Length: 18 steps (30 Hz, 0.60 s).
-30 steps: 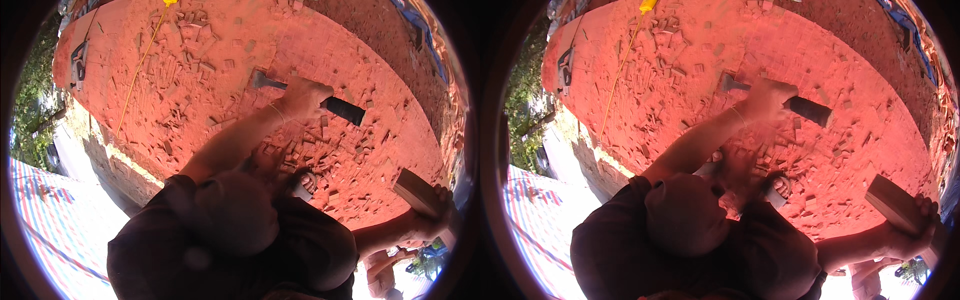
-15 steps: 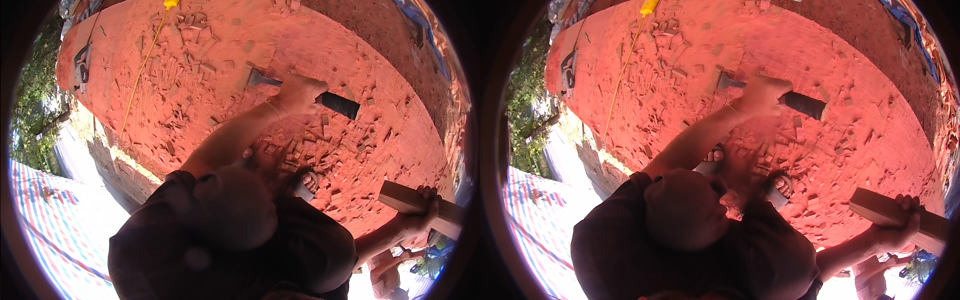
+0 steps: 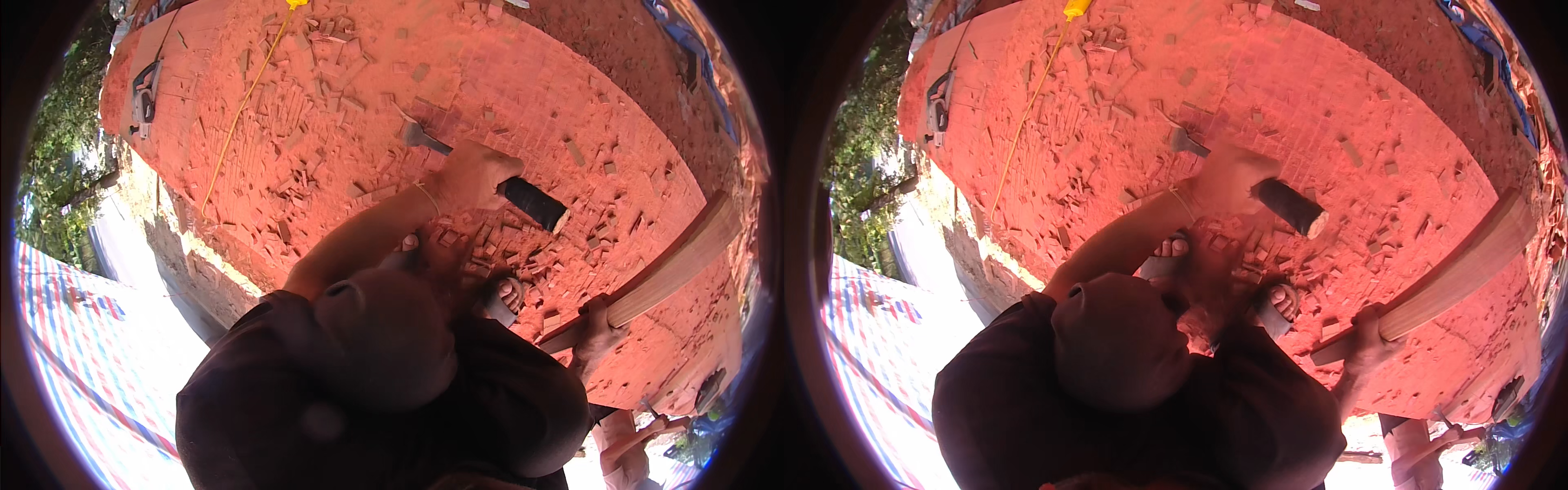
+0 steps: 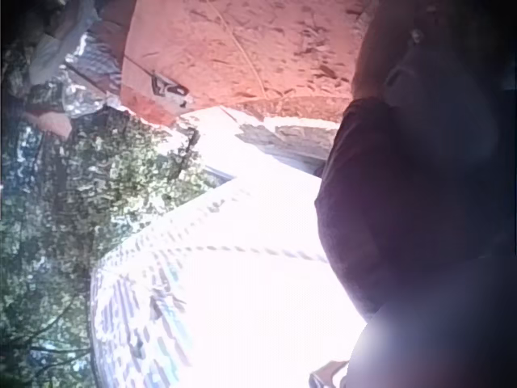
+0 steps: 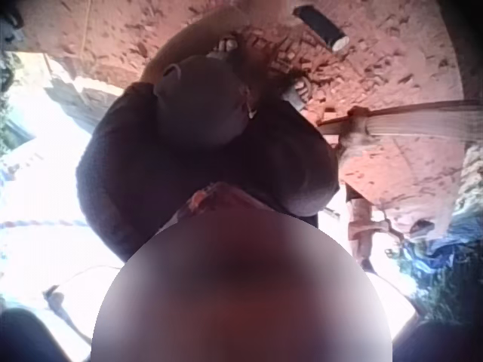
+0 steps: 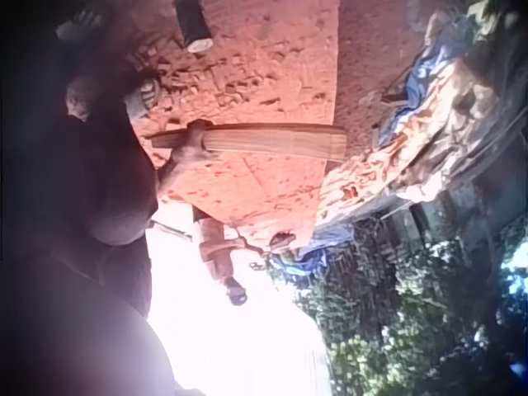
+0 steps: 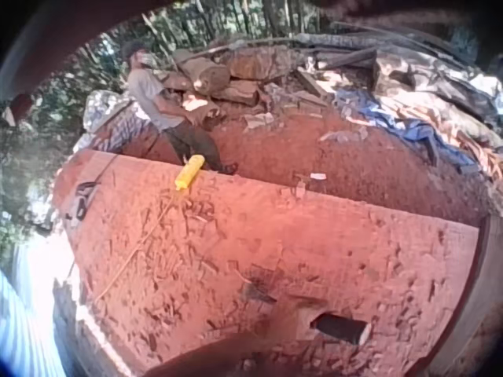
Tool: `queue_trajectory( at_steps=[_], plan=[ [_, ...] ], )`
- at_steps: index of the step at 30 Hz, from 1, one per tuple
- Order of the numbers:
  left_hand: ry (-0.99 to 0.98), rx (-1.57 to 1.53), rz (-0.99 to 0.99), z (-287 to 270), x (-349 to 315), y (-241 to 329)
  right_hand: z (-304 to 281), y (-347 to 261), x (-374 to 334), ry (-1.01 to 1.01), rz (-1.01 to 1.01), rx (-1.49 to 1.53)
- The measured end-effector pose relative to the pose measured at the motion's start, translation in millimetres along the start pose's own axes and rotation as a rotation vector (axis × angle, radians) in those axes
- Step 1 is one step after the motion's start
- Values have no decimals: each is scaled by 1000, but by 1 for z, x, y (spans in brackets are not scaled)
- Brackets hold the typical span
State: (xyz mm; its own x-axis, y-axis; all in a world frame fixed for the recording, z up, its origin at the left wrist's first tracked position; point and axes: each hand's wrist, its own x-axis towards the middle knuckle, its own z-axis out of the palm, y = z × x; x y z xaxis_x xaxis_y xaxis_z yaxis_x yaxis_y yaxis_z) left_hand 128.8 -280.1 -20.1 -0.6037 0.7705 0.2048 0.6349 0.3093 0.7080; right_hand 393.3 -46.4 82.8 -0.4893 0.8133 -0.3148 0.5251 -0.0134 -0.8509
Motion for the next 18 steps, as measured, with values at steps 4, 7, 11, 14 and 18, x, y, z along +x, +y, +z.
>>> queue_trajectory(
  at_steps=[4,7,11,14,18],
  plan=[
    [-41,-84,15,7,-17,20,-14,-25,6,68,-19,62],
    [-13,-145,28,12,-17,24,-23,-31,8,49,38,34],
    [-45,-40,-17,22,-2,21,-34,-21,4,38,-48,65],
    [8,-43,-68,29,9,17,-46,-23,4,-31,-78,178],
    [131,-16,-56,31,14,14,-59,-73,19,122,-204,347]
  ],
)
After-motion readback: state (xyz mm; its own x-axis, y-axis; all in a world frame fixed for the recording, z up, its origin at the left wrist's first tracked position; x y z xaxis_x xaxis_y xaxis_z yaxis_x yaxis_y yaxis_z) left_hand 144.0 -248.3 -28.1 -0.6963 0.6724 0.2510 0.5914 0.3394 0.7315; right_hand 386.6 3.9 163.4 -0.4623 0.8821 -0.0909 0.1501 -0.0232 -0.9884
